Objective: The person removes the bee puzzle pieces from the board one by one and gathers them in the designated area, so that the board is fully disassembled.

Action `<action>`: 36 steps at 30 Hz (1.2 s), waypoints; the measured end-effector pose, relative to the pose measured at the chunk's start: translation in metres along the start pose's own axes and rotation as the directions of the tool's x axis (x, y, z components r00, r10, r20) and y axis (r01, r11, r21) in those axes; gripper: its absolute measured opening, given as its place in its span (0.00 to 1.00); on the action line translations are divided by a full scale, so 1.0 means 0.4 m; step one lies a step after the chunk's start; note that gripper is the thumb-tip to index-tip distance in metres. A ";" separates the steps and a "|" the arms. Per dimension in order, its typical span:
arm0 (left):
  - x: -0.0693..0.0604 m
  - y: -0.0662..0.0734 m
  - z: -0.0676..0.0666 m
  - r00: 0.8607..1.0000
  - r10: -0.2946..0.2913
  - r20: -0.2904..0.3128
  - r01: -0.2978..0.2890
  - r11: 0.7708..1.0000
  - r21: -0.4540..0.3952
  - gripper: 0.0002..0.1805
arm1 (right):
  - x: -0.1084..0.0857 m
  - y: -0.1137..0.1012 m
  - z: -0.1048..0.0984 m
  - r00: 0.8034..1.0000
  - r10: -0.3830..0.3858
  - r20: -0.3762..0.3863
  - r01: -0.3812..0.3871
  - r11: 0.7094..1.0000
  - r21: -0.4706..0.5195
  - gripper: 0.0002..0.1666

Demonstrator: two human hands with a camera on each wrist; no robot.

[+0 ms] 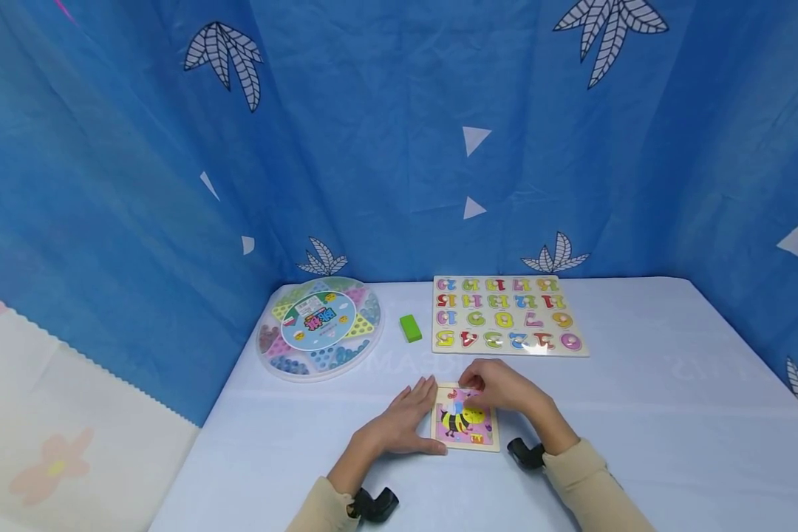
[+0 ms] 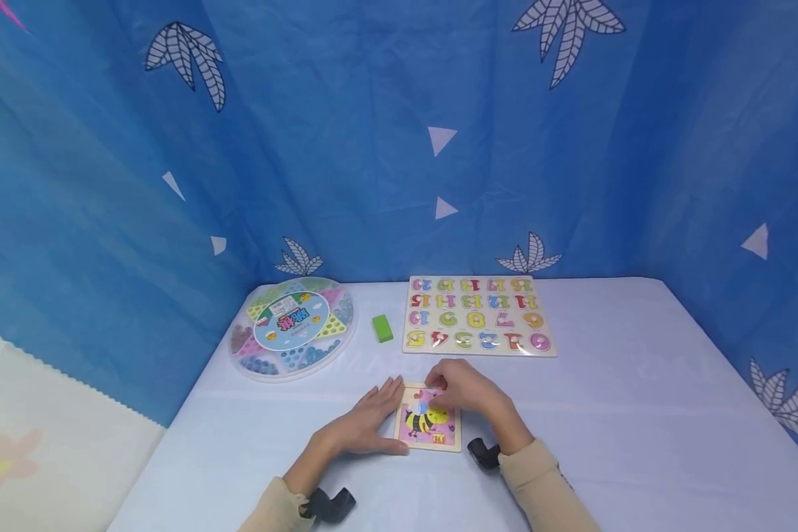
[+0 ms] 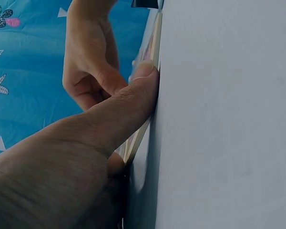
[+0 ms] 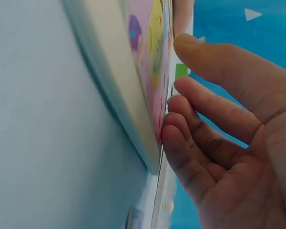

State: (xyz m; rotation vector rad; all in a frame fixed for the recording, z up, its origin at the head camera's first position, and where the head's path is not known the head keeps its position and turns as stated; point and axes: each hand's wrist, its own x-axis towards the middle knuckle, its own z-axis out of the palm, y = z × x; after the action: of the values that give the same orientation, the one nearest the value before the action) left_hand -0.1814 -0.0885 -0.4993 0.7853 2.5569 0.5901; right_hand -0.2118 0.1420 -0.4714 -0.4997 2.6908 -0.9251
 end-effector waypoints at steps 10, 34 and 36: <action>-0.005 0.011 -0.007 0.999 -0.033 0.007 0.033 0.999 -0.010 0.60 | 0.008 -0.007 0.017 0.998 0.060 0.002 -0.060 0.998 0.019 0.14; -0.003 0.009 -0.002 1.000 -0.030 0.001 0.030 0.999 -0.014 0.60 | 0.001 -0.018 0.012 1.000 0.027 0.010 -0.026 0.999 -0.047 0.11; -0.004 0.008 -0.002 1.000 -0.028 -0.001 0.028 1.000 -0.012 0.60 | 0.000 -0.018 0.011 1.000 0.020 0.008 -0.020 0.999 -0.044 0.12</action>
State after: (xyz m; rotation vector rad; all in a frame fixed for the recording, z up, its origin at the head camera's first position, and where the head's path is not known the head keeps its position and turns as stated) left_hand -0.1792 -0.0872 -0.4966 0.7444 2.5591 0.5967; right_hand -0.2088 0.1342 -0.4703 -0.4834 2.7091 -0.8581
